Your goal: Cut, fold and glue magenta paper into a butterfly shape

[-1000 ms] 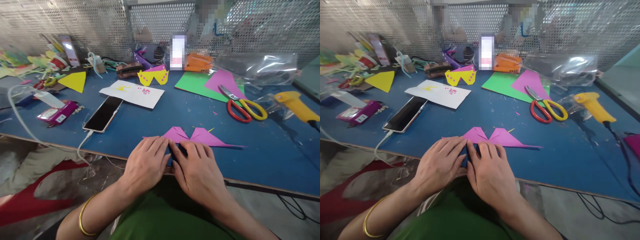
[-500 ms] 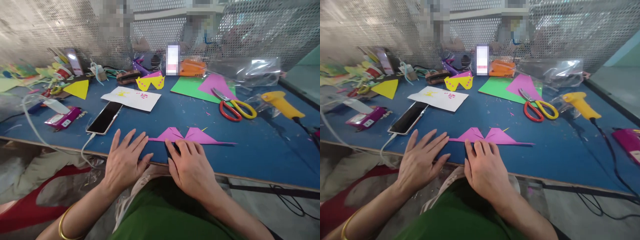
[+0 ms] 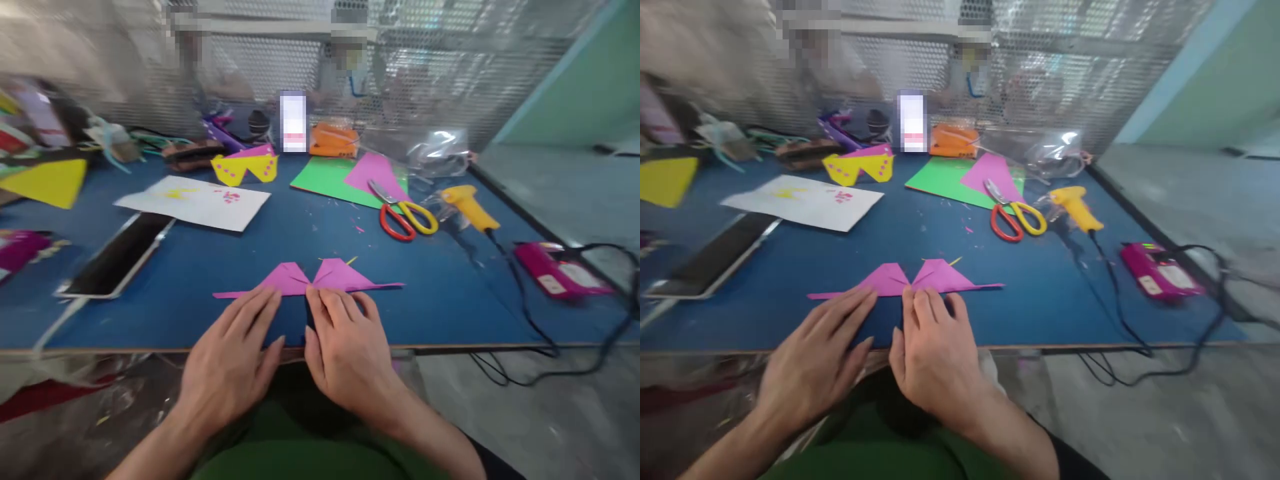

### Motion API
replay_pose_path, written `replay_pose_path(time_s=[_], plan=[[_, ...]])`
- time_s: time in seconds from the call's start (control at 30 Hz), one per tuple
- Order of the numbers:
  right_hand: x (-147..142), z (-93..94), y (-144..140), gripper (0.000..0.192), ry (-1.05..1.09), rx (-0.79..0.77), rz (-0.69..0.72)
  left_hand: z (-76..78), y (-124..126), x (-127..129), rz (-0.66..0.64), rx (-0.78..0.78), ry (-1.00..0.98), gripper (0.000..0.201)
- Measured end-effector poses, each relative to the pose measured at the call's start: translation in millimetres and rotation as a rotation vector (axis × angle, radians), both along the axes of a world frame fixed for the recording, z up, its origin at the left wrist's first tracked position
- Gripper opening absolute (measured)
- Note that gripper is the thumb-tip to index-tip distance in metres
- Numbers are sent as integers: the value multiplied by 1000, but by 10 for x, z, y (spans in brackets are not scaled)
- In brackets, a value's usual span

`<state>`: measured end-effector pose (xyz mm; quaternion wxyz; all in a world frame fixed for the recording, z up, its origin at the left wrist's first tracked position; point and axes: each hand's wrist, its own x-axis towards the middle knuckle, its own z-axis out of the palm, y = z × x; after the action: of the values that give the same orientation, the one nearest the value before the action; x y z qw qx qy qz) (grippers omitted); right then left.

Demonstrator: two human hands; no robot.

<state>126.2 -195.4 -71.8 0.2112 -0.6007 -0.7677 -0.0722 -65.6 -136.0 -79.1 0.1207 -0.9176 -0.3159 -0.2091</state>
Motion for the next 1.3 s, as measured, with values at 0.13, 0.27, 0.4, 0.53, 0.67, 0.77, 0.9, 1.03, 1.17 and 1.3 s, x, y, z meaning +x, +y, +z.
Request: replay_pose_path(time_s=[0.13, 0.27, 0.4, 0.53, 0.67, 0.77, 0.9, 1.03, 1.17, 1.3], plan=[[248, 1, -79, 47, 22, 16, -117, -43, 73, -32, -40, 37, -33, 60], [431, -23, -156, 43, 45, 66, -217, -59, 70, -36, -40, 38, -35, 65], [436, -40, -166, 43, 32, 88, -224, -49, 47, -37, -26, 25, -32, 64], [374, -16, -129, 42, -25, 81, -215, 3, 15, 127, -82, 22, -66, 62], [360, 17, -134, 41, -67, 71, -221, 75, -4, 398, -256, -44, -25, 56], [421, 28, -171, 41, -79, 73, -201, 99, 1, 494, -277, -34, -6, 53], [554, 40, -212, 40, -64, 95, -228, 76, 21, 491, -258, -41, -18, 58], [607, 58, -190, 41, -68, 78, -240, 54, 45, 494, -267, -9, 7, 64], [593, 54, -136, 39, -65, 97, -234, 69, 59, 520, -271, -6, 35, 66], [600, 16, -146, 41, -70, 101, -222, 96, 42, 566, -241, -22, 30, 65]])
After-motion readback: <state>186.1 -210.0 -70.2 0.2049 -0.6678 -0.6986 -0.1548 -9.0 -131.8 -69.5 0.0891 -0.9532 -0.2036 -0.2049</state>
